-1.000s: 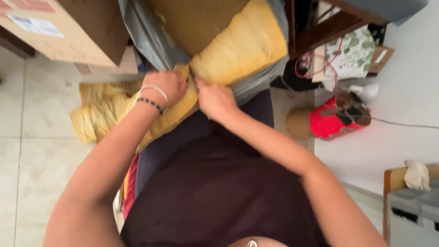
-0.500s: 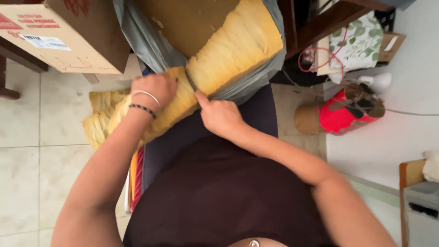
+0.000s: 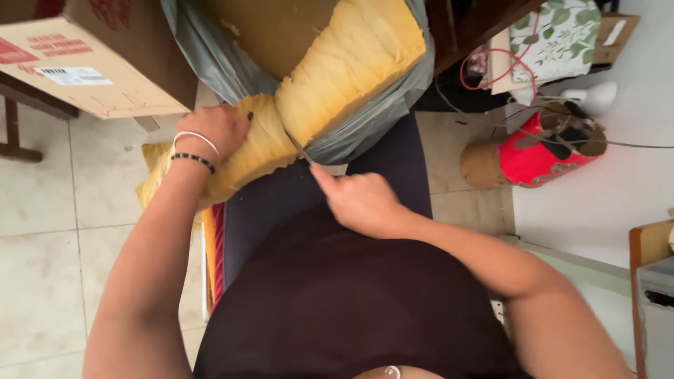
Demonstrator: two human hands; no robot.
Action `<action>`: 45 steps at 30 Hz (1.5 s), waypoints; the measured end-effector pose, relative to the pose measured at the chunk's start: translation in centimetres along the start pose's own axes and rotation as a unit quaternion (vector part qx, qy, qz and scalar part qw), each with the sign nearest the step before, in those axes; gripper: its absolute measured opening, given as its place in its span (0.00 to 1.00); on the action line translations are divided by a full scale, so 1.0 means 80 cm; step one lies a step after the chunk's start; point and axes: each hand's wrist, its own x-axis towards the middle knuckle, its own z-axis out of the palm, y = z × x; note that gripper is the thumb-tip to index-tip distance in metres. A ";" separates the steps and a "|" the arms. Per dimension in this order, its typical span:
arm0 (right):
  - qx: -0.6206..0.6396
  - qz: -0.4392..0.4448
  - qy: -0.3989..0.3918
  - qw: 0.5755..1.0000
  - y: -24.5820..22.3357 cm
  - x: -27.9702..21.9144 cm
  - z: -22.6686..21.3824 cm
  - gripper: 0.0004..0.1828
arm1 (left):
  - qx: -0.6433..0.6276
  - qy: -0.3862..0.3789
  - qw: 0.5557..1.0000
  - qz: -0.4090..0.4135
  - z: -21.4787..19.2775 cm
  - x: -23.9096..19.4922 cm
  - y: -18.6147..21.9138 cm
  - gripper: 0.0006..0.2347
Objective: Cutting a large block of yellow foam into smaller rectangular pieces using a knife
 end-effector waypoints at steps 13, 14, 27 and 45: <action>0.040 0.066 -0.026 0.997 0.030 0.089 -0.031 0.28 | -0.061 0.017 0.998 0.003 0.007 -0.029 0.022 0.24; 0.035 0.077 -0.044 0.995 0.025 0.107 -0.019 0.19 | -0.058 0.017 0.998 0.003 0.004 -0.031 0.024 0.24; -0.005 0.026 -0.052 0.998 0.001 0.091 -0.015 0.24 | -0.032 0.036 0.999 0.019 0.033 -0.016 0.002 0.24; -0.035 -0.028 -0.028 0.999 0.015 -0.020 0.004 0.32 | 0.024 0.069 0.997 0.017 0.035 -0.018 0.004 0.23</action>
